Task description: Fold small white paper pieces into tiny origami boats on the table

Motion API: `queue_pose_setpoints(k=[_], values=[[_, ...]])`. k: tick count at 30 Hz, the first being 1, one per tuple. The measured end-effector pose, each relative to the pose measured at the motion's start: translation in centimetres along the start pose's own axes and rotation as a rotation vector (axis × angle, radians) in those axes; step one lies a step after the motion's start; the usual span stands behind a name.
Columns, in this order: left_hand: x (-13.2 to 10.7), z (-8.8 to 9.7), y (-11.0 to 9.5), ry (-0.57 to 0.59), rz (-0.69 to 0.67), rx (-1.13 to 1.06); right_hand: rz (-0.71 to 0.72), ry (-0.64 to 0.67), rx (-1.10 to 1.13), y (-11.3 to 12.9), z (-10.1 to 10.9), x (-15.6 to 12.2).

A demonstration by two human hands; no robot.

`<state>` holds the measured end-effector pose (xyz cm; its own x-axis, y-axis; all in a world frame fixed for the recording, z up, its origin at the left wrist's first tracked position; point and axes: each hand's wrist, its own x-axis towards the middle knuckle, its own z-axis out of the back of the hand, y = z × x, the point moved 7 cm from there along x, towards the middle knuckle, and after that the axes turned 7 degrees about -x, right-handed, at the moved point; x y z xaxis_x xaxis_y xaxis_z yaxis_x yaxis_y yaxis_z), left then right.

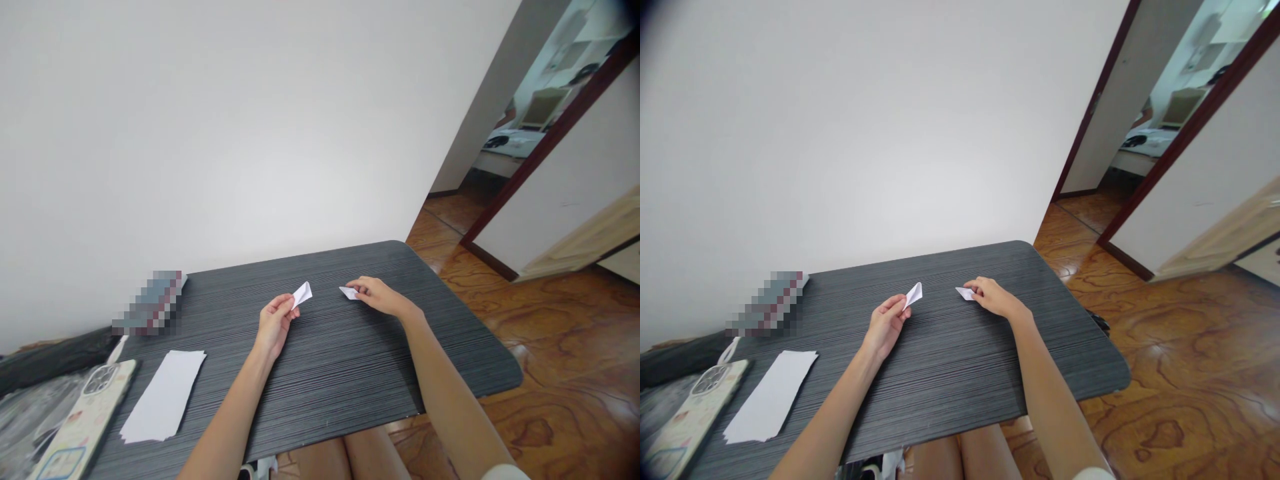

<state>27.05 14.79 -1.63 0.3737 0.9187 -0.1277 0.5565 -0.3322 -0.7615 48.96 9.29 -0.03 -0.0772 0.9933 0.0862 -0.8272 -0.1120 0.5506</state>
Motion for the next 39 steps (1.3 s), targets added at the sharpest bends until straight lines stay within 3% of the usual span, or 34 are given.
queue_pose_setpoints(k=[10, 15, 19, 24, 34, 39], values=[[0.1, 0.0, 0.0, 0.002, -0.004, 0.02, 0.002, -0.051, 0.071, -0.4, 0.2, 0.3], [0.2, -0.1, 0.0, 0.019, -0.01, 0.034, -0.067, -0.053, 0.032, -0.2, 0.7, 0.0], [0.0, -0.2, -0.1, 0.018, -0.017, 0.046, -0.011, -0.018, -0.051, 0.5, 0.6, -0.4], [-0.1, -0.2, -0.2, 0.019, -0.033, 0.062, 0.017, -0.069, -0.118, 0.4, 0.7, -0.4], [-0.1, -0.3, 0.1, 0.027, -0.02, 0.054, 0.011, -0.086, -0.101, 0.0, 0.6, -0.2], [-0.1, -0.5, 0.1, 0.047, -0.026, 0.059, 0.049, -0.128, -0.058, 0.8, 1.6, -0.6]])
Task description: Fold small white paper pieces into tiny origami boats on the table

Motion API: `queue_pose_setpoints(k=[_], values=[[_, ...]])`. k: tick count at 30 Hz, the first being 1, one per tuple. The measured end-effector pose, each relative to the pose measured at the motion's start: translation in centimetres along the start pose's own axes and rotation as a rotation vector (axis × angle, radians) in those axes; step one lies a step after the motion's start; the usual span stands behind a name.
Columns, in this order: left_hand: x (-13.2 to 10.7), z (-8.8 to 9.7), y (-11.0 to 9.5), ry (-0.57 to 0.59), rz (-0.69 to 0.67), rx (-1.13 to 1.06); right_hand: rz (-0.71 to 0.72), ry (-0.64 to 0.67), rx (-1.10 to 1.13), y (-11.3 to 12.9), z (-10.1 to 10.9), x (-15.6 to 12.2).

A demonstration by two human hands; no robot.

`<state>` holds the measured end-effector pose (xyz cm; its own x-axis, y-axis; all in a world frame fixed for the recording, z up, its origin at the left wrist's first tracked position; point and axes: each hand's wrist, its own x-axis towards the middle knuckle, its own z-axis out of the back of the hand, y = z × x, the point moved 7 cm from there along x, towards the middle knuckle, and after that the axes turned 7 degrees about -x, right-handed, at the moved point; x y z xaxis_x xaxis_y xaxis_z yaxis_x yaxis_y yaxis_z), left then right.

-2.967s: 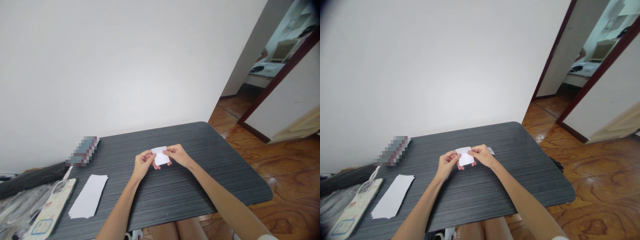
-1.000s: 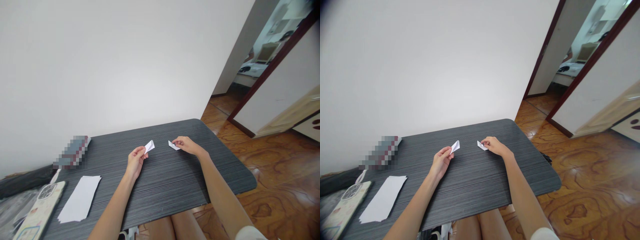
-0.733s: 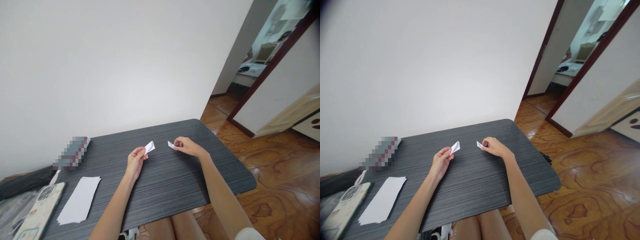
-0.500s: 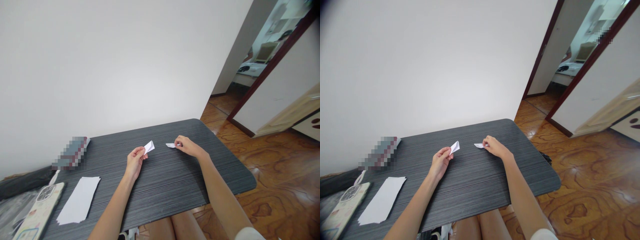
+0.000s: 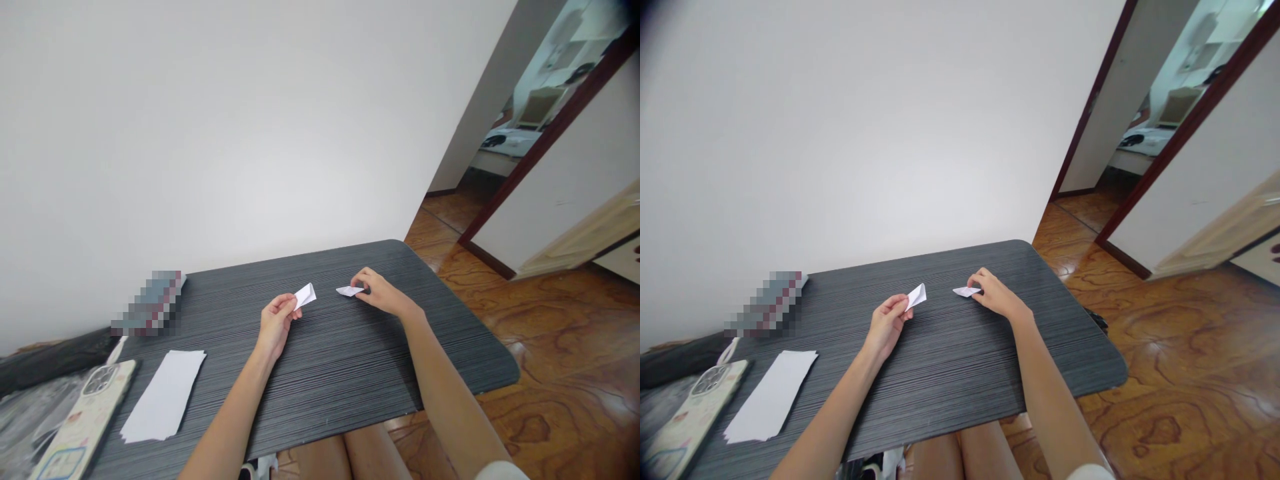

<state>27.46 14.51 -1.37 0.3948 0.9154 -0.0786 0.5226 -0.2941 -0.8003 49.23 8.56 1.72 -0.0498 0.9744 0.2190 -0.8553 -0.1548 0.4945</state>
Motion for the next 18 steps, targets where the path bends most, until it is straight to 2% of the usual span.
queue_pose_setpoints(k=[3, 5, 7, 9, 11, 15, 18], values=[[-0.2, -0.2, 0.1, 0.015, -0.005, 0.018, 0.019, -0.158, 0.079, 1.6, 1.3, 0.2], [-0.3, -0.4, 0.1, 0.019, -0.022, 0.033, -0.018, -0.271, 0.225, 2.9, 1.5, 0.4], [-0.5, -0.5, -0.1, 0.002, -0.075, 0.052, -0.052, -0.251, 0.502, 4.7, 0.1, 0.9], [-0.8, -0.5, -0.7, -0.035, -0.168, 0.081, -0.089, -0.114, 0.767, 6.6, -2.6, 1.3], [-1.2, -0.7, -1.3, -0.068, -0.259, 0.126, -0.16, -0.048, 0.918, 7.8, -4.8, 1.5], [-2.0, -1.5, -1.6, -0.066, -0.32, 0.239, -0.338, -0.17, 1.083, 7.2, -6.6, 1.4], [-2.3, -2.1, -1.3, -0.02, -0.302, 0.311, -0.343, -0.2, 1.108, 6.5, -6.6, 1.4]])
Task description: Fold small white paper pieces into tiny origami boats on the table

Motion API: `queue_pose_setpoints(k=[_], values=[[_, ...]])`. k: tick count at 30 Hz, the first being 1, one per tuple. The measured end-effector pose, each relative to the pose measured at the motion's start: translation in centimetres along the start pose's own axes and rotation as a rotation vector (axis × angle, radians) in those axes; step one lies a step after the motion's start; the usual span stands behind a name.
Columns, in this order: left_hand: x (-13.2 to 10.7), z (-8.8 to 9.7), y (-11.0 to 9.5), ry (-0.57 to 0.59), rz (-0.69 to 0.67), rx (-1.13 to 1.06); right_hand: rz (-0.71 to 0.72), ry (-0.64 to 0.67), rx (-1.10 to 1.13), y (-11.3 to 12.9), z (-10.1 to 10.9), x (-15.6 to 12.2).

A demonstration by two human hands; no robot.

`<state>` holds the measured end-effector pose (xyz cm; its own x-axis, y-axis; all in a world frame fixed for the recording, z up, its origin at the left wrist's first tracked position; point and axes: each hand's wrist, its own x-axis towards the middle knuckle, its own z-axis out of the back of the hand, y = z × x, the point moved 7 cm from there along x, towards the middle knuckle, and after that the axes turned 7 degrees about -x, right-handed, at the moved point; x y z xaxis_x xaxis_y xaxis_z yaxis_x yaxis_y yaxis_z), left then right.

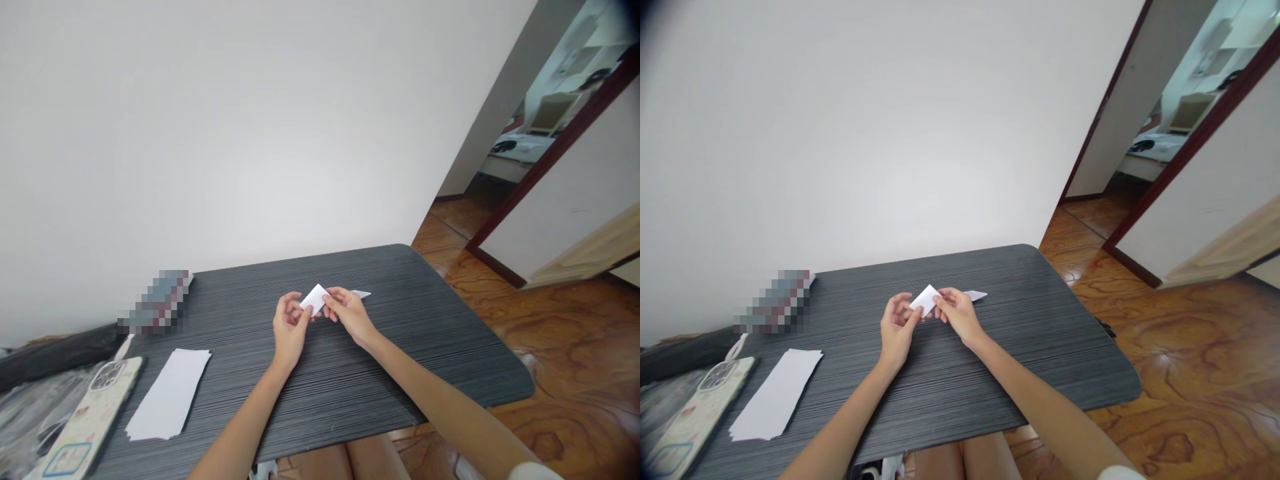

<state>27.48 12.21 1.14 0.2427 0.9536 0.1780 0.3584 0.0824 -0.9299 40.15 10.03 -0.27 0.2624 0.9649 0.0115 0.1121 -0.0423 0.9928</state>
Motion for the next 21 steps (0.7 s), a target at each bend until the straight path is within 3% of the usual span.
queue_pose_setpoints(k=[7, 13, 21], values=[[0.0, -0.6, 0.3, 0.167, 0.012, 0.242, 0.079, 0.052, -0.141, 0.5, 0.6, 0.4], [0.4, -0.2, -0.8, 0.174, -0.08, 0.361, 0.2, 0.158, -0.315, 1.4, 0.0, -0.1], [0.6, 0.1, -0.4, 0.148, -0.042, 0.289, 0.144, 0.191, -0.224, 1.3, -0.2, -0.2]])
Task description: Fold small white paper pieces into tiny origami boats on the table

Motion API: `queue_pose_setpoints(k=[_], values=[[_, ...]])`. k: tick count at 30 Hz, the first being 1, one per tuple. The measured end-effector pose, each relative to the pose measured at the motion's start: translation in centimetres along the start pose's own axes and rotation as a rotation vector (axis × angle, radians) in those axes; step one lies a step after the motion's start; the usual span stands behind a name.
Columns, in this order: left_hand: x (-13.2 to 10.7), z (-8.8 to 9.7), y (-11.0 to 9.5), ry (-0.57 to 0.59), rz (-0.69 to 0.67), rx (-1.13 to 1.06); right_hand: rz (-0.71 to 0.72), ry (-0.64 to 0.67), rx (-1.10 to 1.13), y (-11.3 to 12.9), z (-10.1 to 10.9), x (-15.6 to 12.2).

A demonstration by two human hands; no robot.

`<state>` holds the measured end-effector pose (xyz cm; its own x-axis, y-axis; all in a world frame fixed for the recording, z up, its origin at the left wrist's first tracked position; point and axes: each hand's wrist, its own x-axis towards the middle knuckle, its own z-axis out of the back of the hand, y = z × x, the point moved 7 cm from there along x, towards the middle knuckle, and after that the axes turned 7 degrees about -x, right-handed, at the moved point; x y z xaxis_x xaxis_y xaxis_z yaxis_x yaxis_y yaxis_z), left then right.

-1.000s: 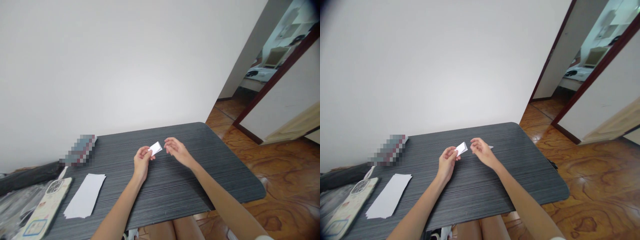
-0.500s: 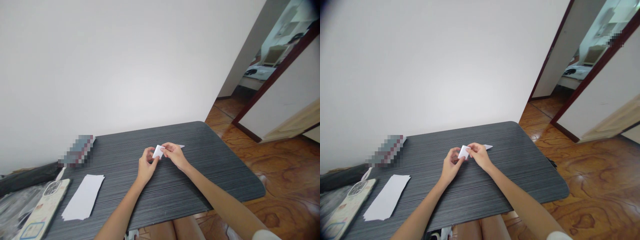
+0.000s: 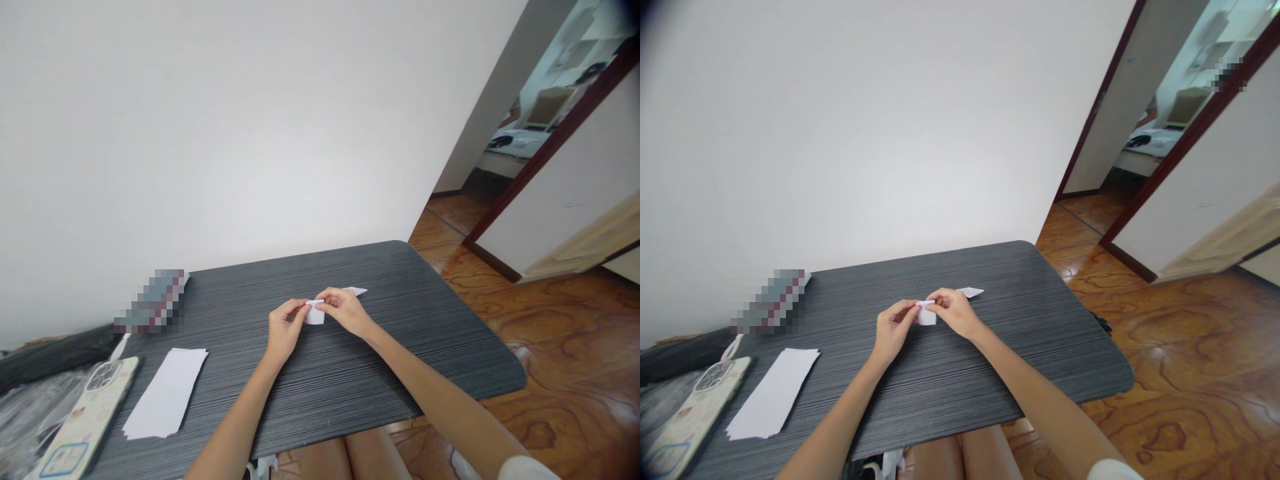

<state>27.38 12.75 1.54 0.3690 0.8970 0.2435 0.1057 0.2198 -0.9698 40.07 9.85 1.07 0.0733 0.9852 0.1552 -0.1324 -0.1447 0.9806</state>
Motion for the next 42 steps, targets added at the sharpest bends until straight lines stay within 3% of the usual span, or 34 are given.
queue_pose_setpoints(k=[30, 35, 38, 42], values=[[0.2, -0.2, 1.1, 0.062, 0.204, -0.086, -0.127, 0.128, 0.067, -0.8, 0.1, 0.0], [0.3, -0.3, 0.7, 0.095, 0.156, -0.022, -0.13, 0.139, 0.082, -0.8, 0.0, 0.0], [0.2, 0.1, 0.8, 0.048, 0.087, 0.075, -0.163, 0.143, 0.098, -1.0, -0.1, -0.1], [0.0, -0.4, 1.7, 0.097, 0.147, 0.065, -0.2, 0.106, 0.143, -1.7, 0.1, 0.0]])
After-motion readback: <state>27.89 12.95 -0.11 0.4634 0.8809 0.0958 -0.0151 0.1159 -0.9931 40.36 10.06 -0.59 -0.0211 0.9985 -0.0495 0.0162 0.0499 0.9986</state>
